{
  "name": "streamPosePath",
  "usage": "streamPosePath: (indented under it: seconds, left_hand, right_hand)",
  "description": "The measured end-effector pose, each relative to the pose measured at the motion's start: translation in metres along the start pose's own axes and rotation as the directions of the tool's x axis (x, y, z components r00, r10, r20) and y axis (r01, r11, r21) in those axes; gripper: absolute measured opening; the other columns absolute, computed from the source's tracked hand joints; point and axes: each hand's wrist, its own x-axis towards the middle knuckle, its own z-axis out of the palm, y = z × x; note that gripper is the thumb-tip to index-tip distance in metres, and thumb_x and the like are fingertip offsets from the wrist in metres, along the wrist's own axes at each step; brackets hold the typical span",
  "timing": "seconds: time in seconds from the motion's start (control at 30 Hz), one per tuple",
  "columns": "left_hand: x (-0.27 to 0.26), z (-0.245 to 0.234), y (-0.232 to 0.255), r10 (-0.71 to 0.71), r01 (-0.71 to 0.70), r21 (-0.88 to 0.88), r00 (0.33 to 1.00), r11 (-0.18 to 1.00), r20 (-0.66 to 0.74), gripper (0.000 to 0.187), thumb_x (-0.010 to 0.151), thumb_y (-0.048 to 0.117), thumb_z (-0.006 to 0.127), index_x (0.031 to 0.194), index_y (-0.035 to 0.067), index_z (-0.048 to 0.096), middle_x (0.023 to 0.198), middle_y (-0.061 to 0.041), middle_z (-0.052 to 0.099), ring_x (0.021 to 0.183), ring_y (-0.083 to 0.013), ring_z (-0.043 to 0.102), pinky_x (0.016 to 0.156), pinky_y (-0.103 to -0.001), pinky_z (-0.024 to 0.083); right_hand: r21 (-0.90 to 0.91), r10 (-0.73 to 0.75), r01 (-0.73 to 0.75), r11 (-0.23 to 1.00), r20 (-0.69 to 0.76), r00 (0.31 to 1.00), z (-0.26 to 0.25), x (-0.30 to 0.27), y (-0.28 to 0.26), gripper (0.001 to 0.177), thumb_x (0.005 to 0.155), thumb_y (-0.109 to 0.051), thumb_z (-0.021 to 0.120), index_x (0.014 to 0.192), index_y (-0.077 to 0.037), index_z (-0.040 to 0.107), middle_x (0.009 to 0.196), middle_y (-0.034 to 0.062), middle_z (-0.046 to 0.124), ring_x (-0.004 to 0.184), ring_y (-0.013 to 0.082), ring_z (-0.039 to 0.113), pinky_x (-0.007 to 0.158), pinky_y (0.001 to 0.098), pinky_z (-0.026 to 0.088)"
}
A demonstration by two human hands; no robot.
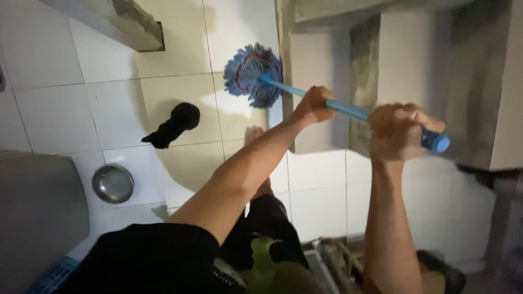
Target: Mopping a tiled floor in a house while pets move around.
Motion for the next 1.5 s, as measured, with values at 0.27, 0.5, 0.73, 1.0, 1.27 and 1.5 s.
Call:
streamPosePath:
  seconds: [0.27,0.5,0.73,1.0,1.27,1.5]
  left_hand:
    - [-0.097,0.076,0.005,0.009,-0.016,-0.046,0.988,0.999,-0.154,0.011,0.065,0.018,0.077,0.062,0.009,0.071,0.062,-0.010,0.069,0.057,-0.0260,0.070,0.060,-0.040,0.057]
    - [-0.166,0.088,0.028,-0.249,0.215,0.213,0.957,0.953,0.150,0.022,0.091,0.022,0.067,0.076,0.008,0.075,0.081,-0.009,0.077,0.074,-0.0213,0.075,0.078,-0.033,0.060]
    - [-0.104,0.069,0.000,-0.034,0.045,0.051,0.978,0.998,-0.204,0.022,0.064,0.020,0.081,0.079,0.006,0.073,0.081,-0.013,0.072,0.081,-0.0300,0.068,0.077,-0.041,0.054]
    - [-0.109,0.115,-0.051,0.178,-0.152,0.152,0.968,0.977,-0.174,0.023,0.078,0.028,0.088,0.076,0.009,0.076,0.079,-0.010,0.075,0.073,-0.0218,0.071,0.099,-0.046,0.049]
    - [-0.160,0.145,0.057,-0.106,0.134,0.099,0.962,0.986,-0.250,0.018,0.076,0.016,0.072,0.061,0.007,0.067,0.065,-0.013,0.069,0.058,-0.0292,0.067,0.063,-0.042,0.057]
    - [-0.140,0.121,0.048,-0.126,0.133,0.019,0.972,0.991,-0.197,0.016,0.072,0.015,0.074,0.060,0.008,0.066,0.060,-0.012,0.067,0.056,-0.0297,0.068,0.058,-0.042,0.053]
  right_hand:
    - [0.056,0.263,-0.261,0.964,-0.028,0.964,-0.057,-0.094,-0.056,0.050,0.106,-0.026,0.046,0.064,-0.022,0.020,0.051,-0.0045,0.024,0.036,0.0083,0.021,0.031,0.0299,0.022]
    - [0.128,0.422,-0.408,0.904,-0.118,0.899,-0.049,-0.137,-0.093,0.049,0.105,-0.019,0.052,0.064,-0.023,0.025,0.048,-0.0043,0.020,0.040,0.0060,0.015,0.037,0.0274,0.017]
    - [0.279,0.242,-0.152,0.948,-0.327,0.913,-0.060,-0.163,-0.033,0.027,0.104,-0.018,0.047,0.077,-0.014,0.052,0.050,-0.0039,0.028,0.040,0.0076,0.022,0.038,0.0292,0.023]
    - [-0.033,0.154,-0.167,0.985,-0.244,0.958,-0.059,-0.184,-0.054,0.040,0.101,-0.025,0.054,0.064,-0.019,0.040,0.049,-0.0038,0.029,0.042,0.0093,0.029,0.036,0.0277,0.027]
    - [0.067,0.502,-0.504,0.861,-0.267,0.822,-0.087,-0.111,-0.099,0.049,0.102,-0.018,0.044,0.056,-0.020,0.028,0.045,-0.0031,0.026,0.037,0.0067,0.020,0.038,0.0299,0.020]
    - [0.123,0.435,-0.418,0.900,-0.320,0.842,-0.081,-0.123,-0.088,0.040,0.102,-0.019,0.043,0.064,-0.021,0.029,0.049,-0.0042,0.023,0.038,0.0068,0.018,0.036,0.0298,0.021]
